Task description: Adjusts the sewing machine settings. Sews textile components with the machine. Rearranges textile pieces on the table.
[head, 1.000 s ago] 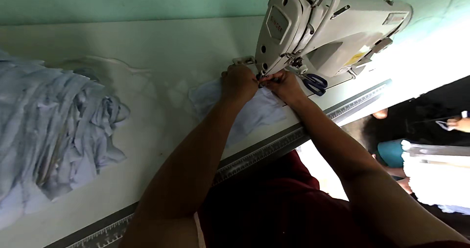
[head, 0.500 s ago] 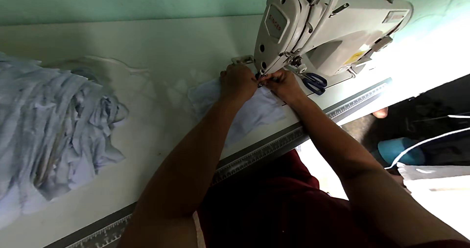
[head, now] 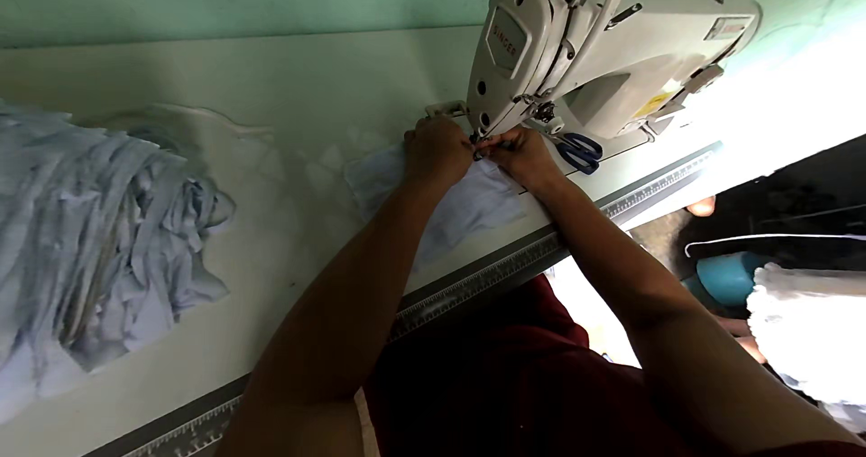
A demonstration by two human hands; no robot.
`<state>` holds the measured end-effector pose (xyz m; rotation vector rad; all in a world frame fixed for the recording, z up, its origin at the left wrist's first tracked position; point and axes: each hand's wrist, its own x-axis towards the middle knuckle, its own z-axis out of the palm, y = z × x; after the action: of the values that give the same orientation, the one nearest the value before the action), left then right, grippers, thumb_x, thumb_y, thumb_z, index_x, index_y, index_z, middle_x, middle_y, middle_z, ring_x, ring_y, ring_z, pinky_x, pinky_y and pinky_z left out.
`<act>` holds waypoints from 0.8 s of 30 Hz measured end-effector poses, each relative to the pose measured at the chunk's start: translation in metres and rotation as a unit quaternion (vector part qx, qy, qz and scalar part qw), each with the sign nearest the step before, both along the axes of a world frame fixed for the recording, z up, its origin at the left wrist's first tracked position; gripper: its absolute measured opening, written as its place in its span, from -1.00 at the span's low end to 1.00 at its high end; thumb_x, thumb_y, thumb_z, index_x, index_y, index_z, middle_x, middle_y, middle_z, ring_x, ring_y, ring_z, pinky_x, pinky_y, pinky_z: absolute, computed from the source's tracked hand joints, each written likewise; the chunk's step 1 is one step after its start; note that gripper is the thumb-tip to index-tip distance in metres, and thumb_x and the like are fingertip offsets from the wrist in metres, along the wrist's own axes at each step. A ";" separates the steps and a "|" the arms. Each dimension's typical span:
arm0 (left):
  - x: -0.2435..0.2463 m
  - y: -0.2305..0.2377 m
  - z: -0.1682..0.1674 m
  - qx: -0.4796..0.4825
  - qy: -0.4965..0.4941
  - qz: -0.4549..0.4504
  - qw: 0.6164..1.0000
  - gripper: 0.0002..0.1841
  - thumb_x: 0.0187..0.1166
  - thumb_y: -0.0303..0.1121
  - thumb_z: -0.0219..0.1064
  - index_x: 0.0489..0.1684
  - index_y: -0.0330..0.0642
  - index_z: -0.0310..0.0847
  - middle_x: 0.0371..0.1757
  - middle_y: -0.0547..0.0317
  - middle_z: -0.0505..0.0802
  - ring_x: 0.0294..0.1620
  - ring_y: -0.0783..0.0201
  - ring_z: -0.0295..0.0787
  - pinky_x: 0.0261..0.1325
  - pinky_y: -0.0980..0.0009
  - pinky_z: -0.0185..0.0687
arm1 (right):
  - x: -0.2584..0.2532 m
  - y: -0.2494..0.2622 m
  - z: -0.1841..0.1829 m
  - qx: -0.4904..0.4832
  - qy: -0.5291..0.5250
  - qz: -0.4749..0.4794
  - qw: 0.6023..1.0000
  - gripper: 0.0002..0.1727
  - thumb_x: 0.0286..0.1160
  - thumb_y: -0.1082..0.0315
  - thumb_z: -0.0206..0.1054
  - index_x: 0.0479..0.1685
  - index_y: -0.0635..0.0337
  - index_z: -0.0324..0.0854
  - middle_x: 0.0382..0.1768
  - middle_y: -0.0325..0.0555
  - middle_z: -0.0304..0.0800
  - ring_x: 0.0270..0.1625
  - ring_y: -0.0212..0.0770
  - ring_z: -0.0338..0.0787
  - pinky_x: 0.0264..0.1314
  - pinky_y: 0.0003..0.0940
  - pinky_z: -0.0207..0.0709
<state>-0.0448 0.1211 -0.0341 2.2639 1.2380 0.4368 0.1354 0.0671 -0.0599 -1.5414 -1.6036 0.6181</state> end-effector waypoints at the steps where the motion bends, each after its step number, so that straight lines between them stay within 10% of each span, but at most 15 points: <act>1: 0.000 0.000 0.000 0.000 0.001 -0.001 1.000 -0.72 0.71 -0.16 0.28 -0.03 -0.13 0.87 0.48 -0.01 0.72 0.64 -0.10 0.42 0.58 -0.25 0.21 | 0.000 0.000 0.000 0.000 0.002 0.000 1.000 -0.86 0.48 0.46 0.43 -0.08 0.24 0.84 -0.10 -0.12 0.89 -0.08 -0.42 0.81 0.11 -0.36 0.69; 24: 0.001 -0.002 0.000 0.002 0.003 0.005 1.000 -0.73 0.70 -0.16 0.28 -0.05 -0.08 0.88 0.43 0.01 0.74 0.60 -0.09 0.45 0.57 -0.23 0.22 | -0.002 0.004 -0.001 0.008 -0.048 0.001 0.999 -0.87 0.50 0.42 0.43 -0.12 0.26 0.83 -0.13 -0.06 0.85 -0.07 -0.34 0.79 0.13 -0.30 0.66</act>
<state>-0.0441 0.1188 -0.0339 2.2652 1.2529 0.4383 0.1335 0.0708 -0.0604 -1.5776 -1.6784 0.5387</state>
